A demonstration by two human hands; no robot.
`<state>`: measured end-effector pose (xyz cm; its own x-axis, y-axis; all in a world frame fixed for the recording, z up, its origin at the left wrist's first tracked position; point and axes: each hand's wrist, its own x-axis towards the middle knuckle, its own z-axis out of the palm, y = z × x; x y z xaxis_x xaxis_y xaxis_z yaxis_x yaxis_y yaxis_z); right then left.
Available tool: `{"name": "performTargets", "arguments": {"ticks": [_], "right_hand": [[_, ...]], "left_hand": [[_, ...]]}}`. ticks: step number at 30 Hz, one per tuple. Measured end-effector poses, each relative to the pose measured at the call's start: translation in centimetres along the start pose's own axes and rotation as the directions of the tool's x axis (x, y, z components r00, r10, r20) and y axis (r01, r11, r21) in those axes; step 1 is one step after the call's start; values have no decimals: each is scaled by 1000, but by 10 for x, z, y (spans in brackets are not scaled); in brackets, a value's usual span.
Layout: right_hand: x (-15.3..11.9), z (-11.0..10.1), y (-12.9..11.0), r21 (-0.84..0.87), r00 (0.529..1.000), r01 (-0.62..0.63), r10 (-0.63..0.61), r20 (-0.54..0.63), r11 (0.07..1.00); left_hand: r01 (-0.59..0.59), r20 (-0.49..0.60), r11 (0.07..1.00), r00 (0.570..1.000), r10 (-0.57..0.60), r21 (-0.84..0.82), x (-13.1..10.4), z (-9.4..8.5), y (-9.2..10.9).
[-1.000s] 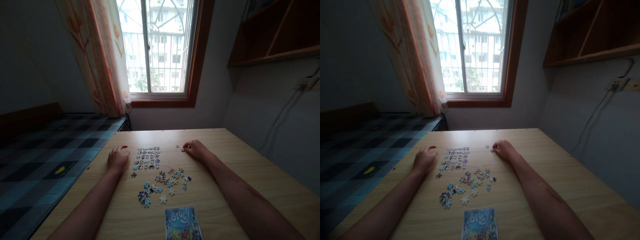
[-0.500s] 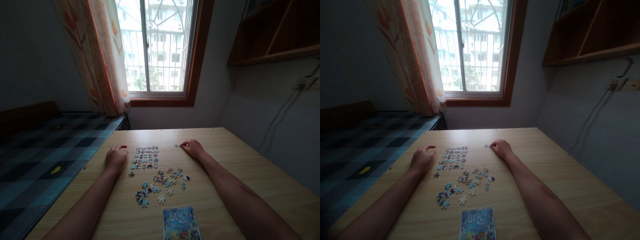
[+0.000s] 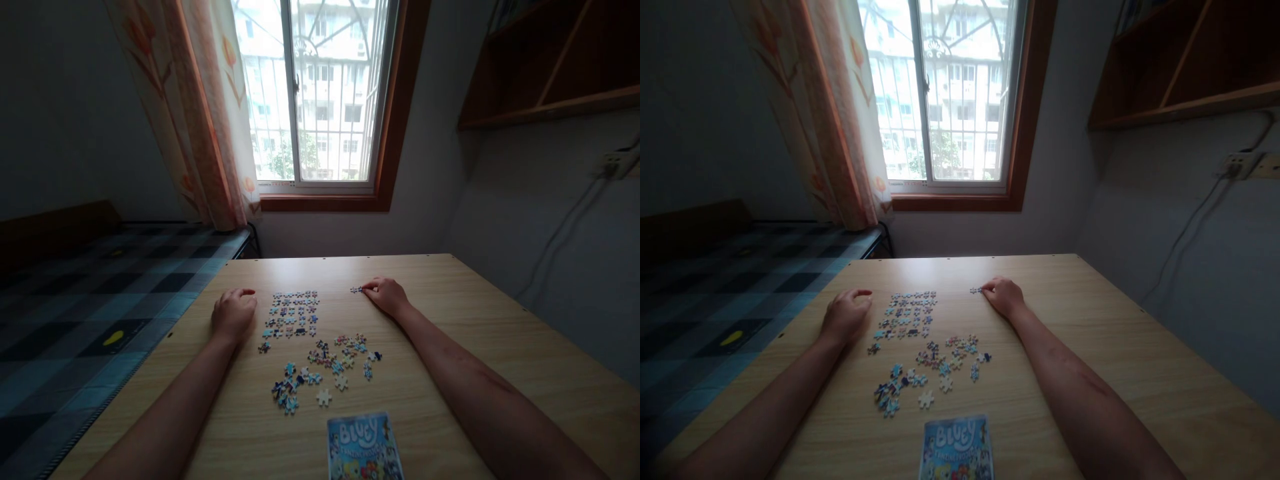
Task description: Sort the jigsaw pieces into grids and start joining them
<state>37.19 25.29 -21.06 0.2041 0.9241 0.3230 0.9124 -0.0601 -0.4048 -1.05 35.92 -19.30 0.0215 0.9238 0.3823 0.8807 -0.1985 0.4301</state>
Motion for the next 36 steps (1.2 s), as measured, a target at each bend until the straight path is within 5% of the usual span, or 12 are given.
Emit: {"name": "performTargets", "arguments": {"ticks": [18,23,30,33,36], "right_hand": [[-3,-3,4,162,994,69,-55,-92,984],[-5,-14,-16,293,958,216,-260,120,931],[-19,-20,-63,408,714,338,-513,476,848],[-23,-18,-73,371,705,352,-504,499,859],[-22,-19,-74,274,755,373,-461,465,887]], "left_hand": [[16,2,1000,1000,-16,-7,0,2,-1],[23,12,1000,1000,-23,-11,-2,-1,2],[11,13,1000,1000,-11,-14,-3,-2,3],[20,15,1000,1000,-20,-4,-3,-2,3],[17,16,1000,1000,-17,5,-3,-1,4]]}}
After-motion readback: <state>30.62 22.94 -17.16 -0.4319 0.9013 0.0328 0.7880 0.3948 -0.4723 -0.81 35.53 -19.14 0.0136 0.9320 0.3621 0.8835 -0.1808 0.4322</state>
